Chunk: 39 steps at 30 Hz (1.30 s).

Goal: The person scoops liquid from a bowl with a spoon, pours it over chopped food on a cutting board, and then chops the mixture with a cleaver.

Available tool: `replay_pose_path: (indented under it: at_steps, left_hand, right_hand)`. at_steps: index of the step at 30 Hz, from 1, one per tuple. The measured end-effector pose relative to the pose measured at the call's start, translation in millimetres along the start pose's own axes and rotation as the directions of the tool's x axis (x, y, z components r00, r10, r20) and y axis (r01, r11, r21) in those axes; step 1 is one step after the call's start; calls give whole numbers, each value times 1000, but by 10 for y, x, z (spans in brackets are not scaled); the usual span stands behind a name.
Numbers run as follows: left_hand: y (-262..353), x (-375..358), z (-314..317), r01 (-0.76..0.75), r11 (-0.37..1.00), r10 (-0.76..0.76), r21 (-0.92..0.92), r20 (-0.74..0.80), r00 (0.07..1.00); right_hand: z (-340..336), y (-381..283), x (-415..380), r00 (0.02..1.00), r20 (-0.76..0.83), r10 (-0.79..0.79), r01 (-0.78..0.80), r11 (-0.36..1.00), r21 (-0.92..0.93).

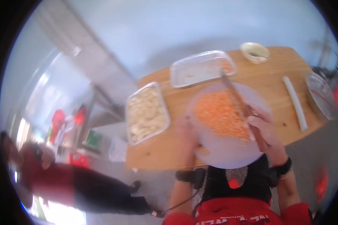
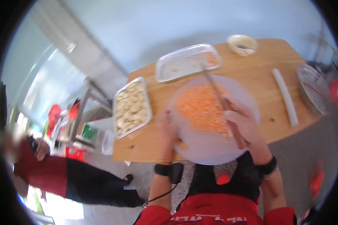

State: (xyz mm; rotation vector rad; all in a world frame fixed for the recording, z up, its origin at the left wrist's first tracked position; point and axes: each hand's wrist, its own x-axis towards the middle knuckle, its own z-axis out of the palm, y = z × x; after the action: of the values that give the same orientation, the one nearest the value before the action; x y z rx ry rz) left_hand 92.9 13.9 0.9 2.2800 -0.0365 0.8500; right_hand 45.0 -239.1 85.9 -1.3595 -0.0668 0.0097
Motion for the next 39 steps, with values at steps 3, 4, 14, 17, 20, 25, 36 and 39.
replay_pose_path:
  at_steps: [3, 4, 14, 17, 20, 25, 36, 39]
  left_hand:
    - [-296, -170, 148, 78, 977, -63, -201, 76, 995]
    - [-330, -184, 208, -167, 983, 175, 80, -103, 979]
    - [-21, 29, 114, 29, 992, -37, -124, -63, 997]
    - [9, 15, 94, 56, 988, -64, -144, -47, 997]
    - [-27, -53, 190, 38, 993, -51, -109, -118, 992]
    - [35, 12, 125, 120, 981, -129, -154, -51, 990]
    - [32, 62, 96, 102, 982, -108, -157, -36, 993]
    - [-1, 37, 133, 72, 986, -80, -150, -49, 996]
  right_hand:
    - [108, -22, 33, 1000, 26, 1, -1, 1000, 9]
    - [60, 35, 60, 993, 117, 17, -15, 1000, -23]
    - [-95, 366, 306, 983, 148, -106, 92, 991, 97]
    - [-76, 245, 267, 972, 226, -70, 56, 996, 65]
    - [-4, 39, 183, 975, 215, -58, 58, 998, 6]
    - [-59, 195, 182, 989, 149, 1, 6, 999, -44]
    - [-200, 328, 341, 964, 265, 3, -11, 999, 30]
    - [-178, 272, 351, 948, 310, -75, 65, 997, 42]
